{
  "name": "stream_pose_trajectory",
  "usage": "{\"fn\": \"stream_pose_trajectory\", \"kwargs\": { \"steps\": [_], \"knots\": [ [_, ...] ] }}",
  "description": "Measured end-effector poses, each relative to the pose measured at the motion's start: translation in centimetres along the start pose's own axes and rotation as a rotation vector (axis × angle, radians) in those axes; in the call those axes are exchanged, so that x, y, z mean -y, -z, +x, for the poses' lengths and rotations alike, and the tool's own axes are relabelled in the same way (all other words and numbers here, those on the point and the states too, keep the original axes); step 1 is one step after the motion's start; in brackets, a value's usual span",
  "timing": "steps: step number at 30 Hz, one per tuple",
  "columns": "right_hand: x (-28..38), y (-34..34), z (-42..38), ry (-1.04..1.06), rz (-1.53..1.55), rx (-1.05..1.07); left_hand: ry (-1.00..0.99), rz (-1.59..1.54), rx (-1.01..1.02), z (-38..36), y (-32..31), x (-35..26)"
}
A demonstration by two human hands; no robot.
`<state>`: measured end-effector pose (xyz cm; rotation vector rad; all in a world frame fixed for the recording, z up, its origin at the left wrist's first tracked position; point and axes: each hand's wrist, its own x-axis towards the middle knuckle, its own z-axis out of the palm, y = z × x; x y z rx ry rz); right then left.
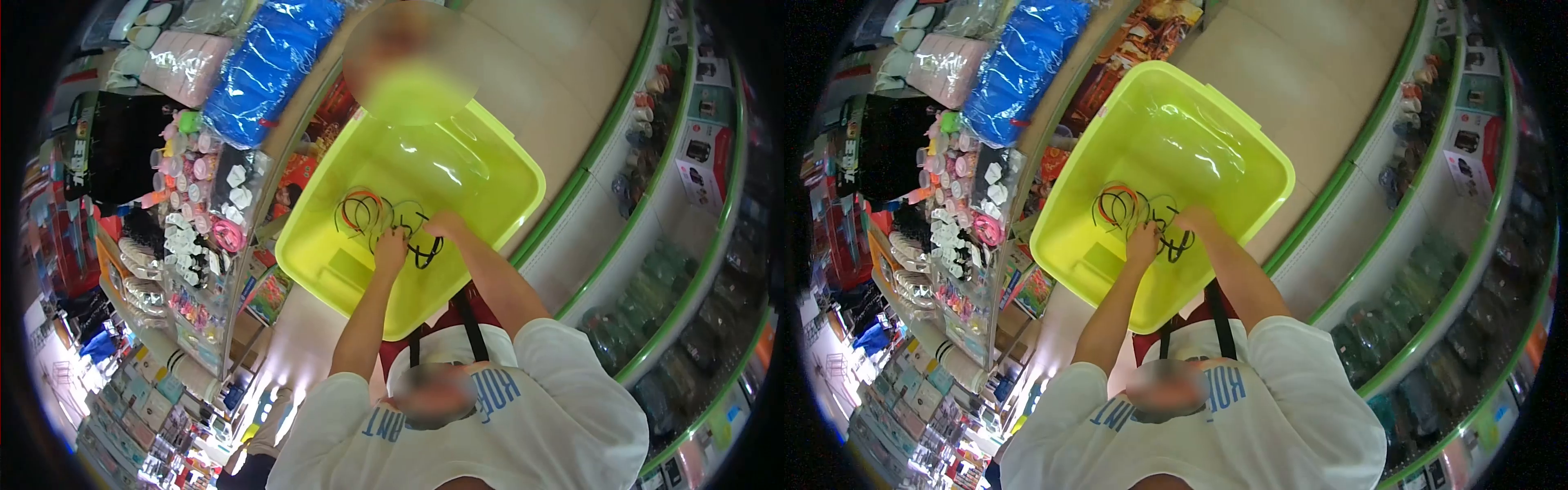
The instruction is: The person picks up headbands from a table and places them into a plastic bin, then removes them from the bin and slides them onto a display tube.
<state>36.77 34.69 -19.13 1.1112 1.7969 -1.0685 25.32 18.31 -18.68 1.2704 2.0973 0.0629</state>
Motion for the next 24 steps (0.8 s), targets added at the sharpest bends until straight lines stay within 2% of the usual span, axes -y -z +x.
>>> {"fn": "stream_pose_trajectory", "kwargs": {
  "steps": [2,4,5,6,8,9,12,17,21,24],
  "knots": [
    [1.0,1.0,-2.1,-0.02,0.016,-0.064,0.016,-0.013,0.015,-0.3,1.3,0.0],
    [1.3,-0.1,-2.0,0.035,-0.092,-0.065,0.04,-0.079,-0.008,0.0,-0.2,1.8],
    [0.3,-2.4,-0.4,0.098,-0.147,-0.216,0.034,-0.095,-0.045,-0.1,0.0,2.0],
    [0.6,-2.8,-0.5,0.08,-0.162,-0.231,0.081,-0.121,-0.026,0.0,-0.5,2.7],
    [0.8,-2.7,-0.7,0.187,-0.367,-0.145,0.094,-0.203,0.022,-0.1,-0.1,3.4],
    [0.5,-3.3,-0.1,0.14,-0.262,-0.134,0.091,-0.263,0.022,-0.1,0.1,3.6],
    [-0.1,-3.7,0.4,0.137,-0.323,-0.143,0.088,-0.457,-0.063,-0.3,2.0,2.8],
    [-0.3,-4.9,1.4,0.062,-0.277,-0.104,0.16,-0.718,-0.217,0.2,2.0,2.3],
    [-0.2,-5.1,1.2,0.093,-0.31,-0.091,0.19,-0.96,-0.401,1.4,1.2,2.9],
    [0.0,-4.3,1.0,-0.005,-0.269,-0.042,0.299,-0.999,-0.398,1.2,2.5,2.2]
  ]
}}
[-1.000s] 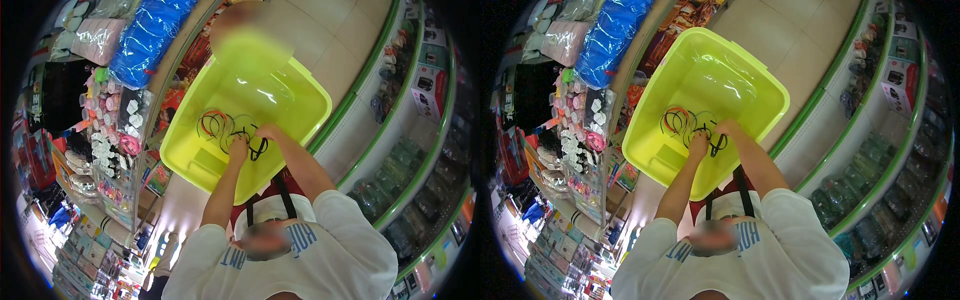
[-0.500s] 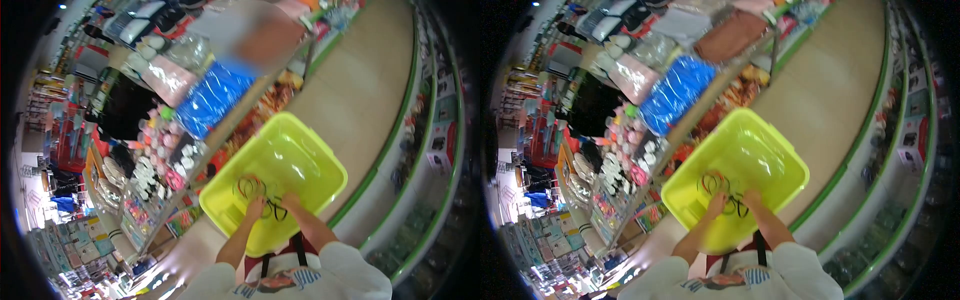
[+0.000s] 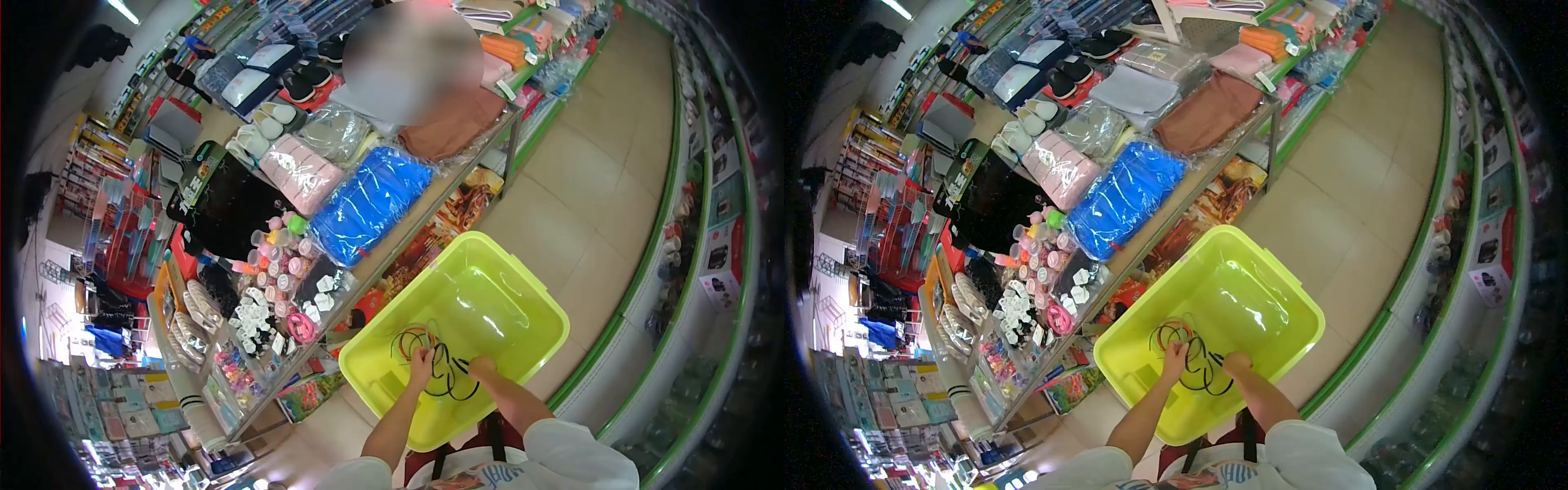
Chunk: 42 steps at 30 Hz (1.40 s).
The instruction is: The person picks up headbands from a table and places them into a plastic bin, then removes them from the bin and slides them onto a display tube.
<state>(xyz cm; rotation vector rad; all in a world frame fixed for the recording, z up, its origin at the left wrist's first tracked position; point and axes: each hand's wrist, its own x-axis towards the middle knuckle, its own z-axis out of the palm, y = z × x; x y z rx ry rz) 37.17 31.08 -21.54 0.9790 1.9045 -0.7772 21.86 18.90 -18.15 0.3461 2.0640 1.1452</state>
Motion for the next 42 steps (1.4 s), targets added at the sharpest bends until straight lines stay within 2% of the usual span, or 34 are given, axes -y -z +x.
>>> {"fn": "stream_pose_trajectory", "kwargs": {
  "steps": [3,6,9,12,15,18,21,24,27,30,33,36,40,41,42],
  "knots": [
    [-0.2,2.3,-1.2,0.057,0.05,0.018,-0.023,0.149,0.033,-0.2,0.7,-1.8],
    [-0.6,5.0,-3.9,0.075,0.006,-0.073,-0.192,0.585,0.081,-0.9,1.0,-2.5],
    [-1.0,7.0,-7.8,0.124,0.002,-0.202,-0.247,0.873,0.171,-0.9,0.3,0.0],
    [-1.1,10.8,-13.5,0.175,0.057,-0.275,-0.003,0.877,0.321,-0.7,-0.7,2.7],
    [-1.2,11.1,-14.8,0.016,0.311,-0.327,0.033,0.877,0.413,-1.2,-0.9,3.2],
    [-1.3,12.0,-16.2,0.081,0.416,-0.308,0.081,0.808,0.349,-2.3,-0.2,1.4],
    [-0.5,12.5,-16.9,0.177,0.417,-0.355,-0.016,0.652,0.248,-3.7,1.4,-1.5],
    [1.1,12.5,-17.6,0.266,0.473,-0.339,-0.077,0.193,0.103,-7.0,3.8,-7.3],
    [2.5,11.6,-17.7,0.331,0.553,-0.317,-0.363,0.36,0.034,-12.2,7.4,-13.5],
    [3.5,12.3,-21.6,0.322,0.992,0.052,-0.448,0.329,0.009,-16.7,10.0,-15.5],
    [4.5,12.9,-27.1,0.419,1.166,0.387,-0.551,0.433,-0.08,-21.9,12.9,-17.3],
    [6.7,10.0,-29.6,0.44,1.159,0.419,-0.616,0.524,0.023,-25.4,16.5,-14.5],
    [11.5,5.9,-34.3,0.445,1.122,0.513,-0.63,0.539,-0.048,-31.0,22.1,-9.9],
    [13.0,4.8,-35.7,0.45,1.11,0.561,-0.696,0.471,-0.114,-33.1,23.7,-8.9],
    [14.5,3.5,-36.8,0.455,1.101,0.607,-0.661,0.478,-0.161,-35.1,24.9,-7.9]
  ]
}}
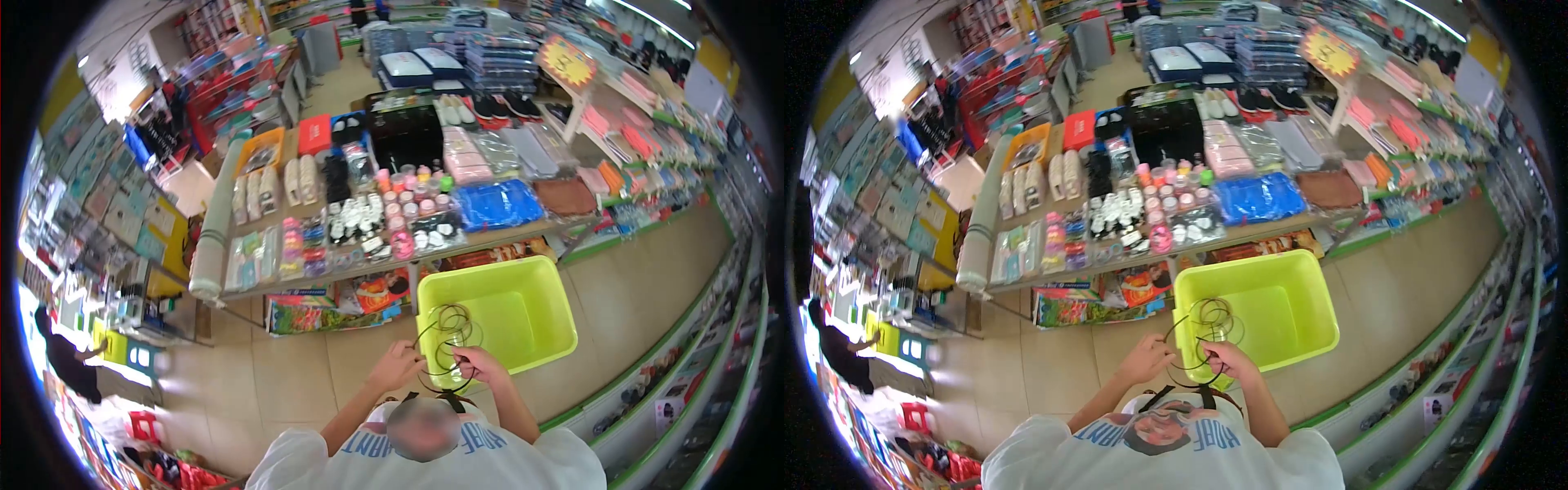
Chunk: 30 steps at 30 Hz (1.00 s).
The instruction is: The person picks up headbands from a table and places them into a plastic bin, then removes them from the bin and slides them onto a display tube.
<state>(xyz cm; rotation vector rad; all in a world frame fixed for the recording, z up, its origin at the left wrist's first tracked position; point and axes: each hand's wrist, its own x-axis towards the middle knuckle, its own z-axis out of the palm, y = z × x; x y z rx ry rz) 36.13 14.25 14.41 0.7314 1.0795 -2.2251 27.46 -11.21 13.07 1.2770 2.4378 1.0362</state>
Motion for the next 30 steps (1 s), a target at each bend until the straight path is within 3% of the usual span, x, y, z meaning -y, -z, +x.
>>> {"fn": "stream_pose_trajectory", "kwargs": {
  "steps": [8,11,16,17,20,23,25,28,29,30],
  "knots": [
    [-7.5,-15.9,8.8,-0.28,-0.143,0.262,0.228,-0.143,-0.442,-17.7,6.7,5.7],
    [-8.3,-23.1,10.9,-0.399,-0.295,0.305,0.464,-0.316,-0.263,-22.8,12.7,5.1],
    [-10.3,-30.1,16.7,-0.517,-0.323,0.485,0.595,-0.478,-0.475,-29.9,17.5,7.1],
    [-10.4,-31.4,17.6,-0.525,-0.318,0.502,0.603,-0.513,-0.515,-30.6,18.4,7.0],
    [-11.1,-34.1,20.4,-0.555,-0.262,0.511,0.521,-0.192,-0.627,-31.8,20.8,6.0],
    [-11.4,-36.4,24.4,-0.585,-0.259,0.523,0.547,-0.181,-0.712,-31.8,22.3,6.9],
    [-11.9,-37.0,28.3,-0.621,-0.262,0.558,0.599,-0.166,-0.762,-31.9,22.2,9.5],
    [-11.8,-40.3,31.3,-0.555,-0.203,0.443,0.633,-0.16,-0.819,-31.6,23.0,14.2],
    [-11.4,-40.4,33.7,-0.6,-0.016,0.703,0.629,-0.159,-0.833,-31.1,23.9,16.0],
    [-11.3,-40.4,35.7,-0.597,-0.021,0.712,0.631,-0.181,-0.872,-30.4,24.9,18.0]
  ]
}}
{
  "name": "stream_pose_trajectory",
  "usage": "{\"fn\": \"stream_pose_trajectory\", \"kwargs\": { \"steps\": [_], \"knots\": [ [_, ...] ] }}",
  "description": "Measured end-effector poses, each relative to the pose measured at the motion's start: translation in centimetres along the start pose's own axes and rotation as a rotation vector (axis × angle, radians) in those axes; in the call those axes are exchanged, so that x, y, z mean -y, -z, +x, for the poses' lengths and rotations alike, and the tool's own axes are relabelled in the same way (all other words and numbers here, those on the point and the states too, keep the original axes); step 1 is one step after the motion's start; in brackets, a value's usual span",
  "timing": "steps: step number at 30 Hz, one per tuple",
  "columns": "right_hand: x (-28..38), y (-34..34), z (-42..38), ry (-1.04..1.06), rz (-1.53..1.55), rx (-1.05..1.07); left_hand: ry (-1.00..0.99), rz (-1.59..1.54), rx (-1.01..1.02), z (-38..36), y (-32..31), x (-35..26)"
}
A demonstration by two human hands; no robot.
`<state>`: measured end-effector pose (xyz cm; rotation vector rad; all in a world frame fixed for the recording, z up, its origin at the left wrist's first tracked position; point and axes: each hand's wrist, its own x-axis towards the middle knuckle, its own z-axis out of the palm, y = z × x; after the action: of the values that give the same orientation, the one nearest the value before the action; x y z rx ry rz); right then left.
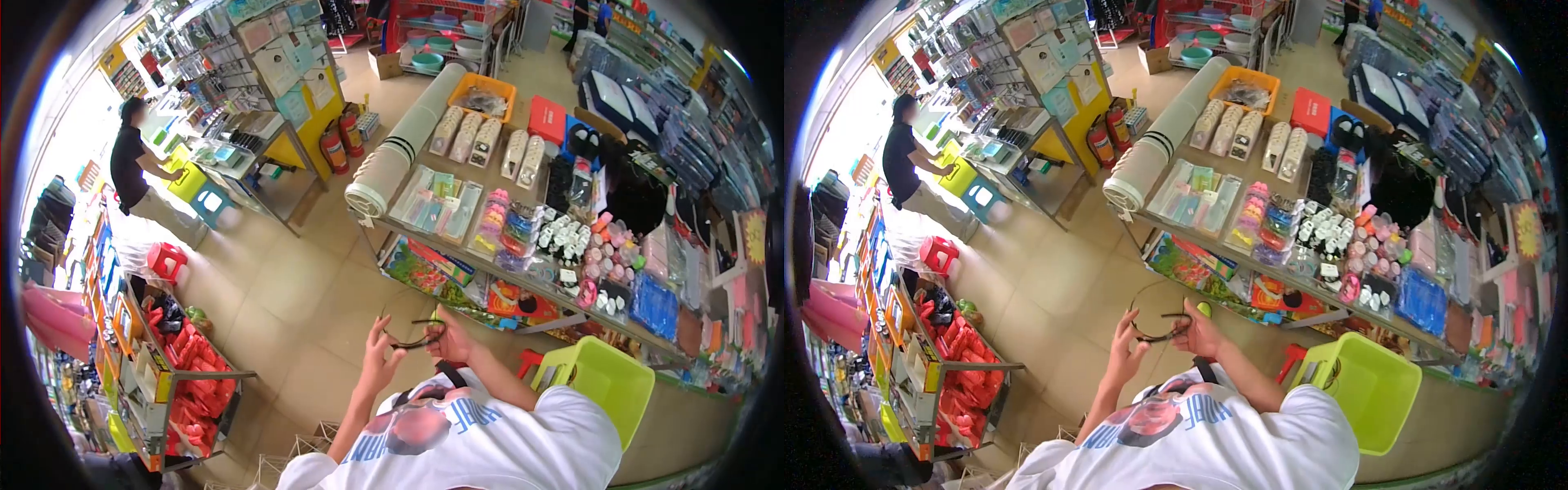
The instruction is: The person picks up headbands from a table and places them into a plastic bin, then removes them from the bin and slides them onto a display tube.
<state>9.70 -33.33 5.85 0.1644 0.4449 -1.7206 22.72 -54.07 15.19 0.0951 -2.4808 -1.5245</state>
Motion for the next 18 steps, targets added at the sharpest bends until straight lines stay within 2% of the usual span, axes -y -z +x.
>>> {"fn": "stream_pose_trajectory", "kwargs": {
  "steps": [2,3,5,6,7,8,9,10,11,14,18],
  "knots": [
    [3.5,-2.5,1.7,-0.001,-0.016,0.018,0.024,-0.054,-0.067,4.9,0.2,0.9],
    [5.0,-1.0,3.3,-0.012,0.081,0.244,0.08,-0.151,-0.126,7.8,0.3,0.5],
    [8.6,-2.3,4.8,-0.005,-0.073,0.131,0.192,-0.344,-0.24,13.8,0.0,-0.7],
    [10.1,-2.6,5.2,-0.002,-0.149,0.067,0.212,-0.413,-0.209,16.7,0.5,-0.3],
    [11.4,-0.4,6.5,0.033,-0.116,0.246,0.235,-0.487,-0.184,19.5,0.8,0.3],
    [13.0,-0.6,6.6,0.064,-0.143,0.236,0.258,-0.565,-0.165,22.2,1.1,0.7],
    [15.2,-1.8,6.6,0.091,-0.175,0.23,0.247,-0.54,-0.242,25.0,1.4,-2.1],
    [17.4,-3.2,6.9,0.119,-0.212,0.227,0.251,-0.645,-0.24,26.7,2.0,-1.1],
    [19.4,-4.2,7.2,0.12,-0.198,0.145,0.251,-0.753,-0.24,28.6,2.8,-0.4],
    [23.5,-3.5,9.7,0.153,-0.589,-0.308,0.241,-1.049,-0.289,33.6,4.0,0.5],
    [28.7,-4.7,11.2,0.398,-0.867,-0.525,0.265,-1.218,-0.261,40.1,6.9,2.7]
  ]
}}
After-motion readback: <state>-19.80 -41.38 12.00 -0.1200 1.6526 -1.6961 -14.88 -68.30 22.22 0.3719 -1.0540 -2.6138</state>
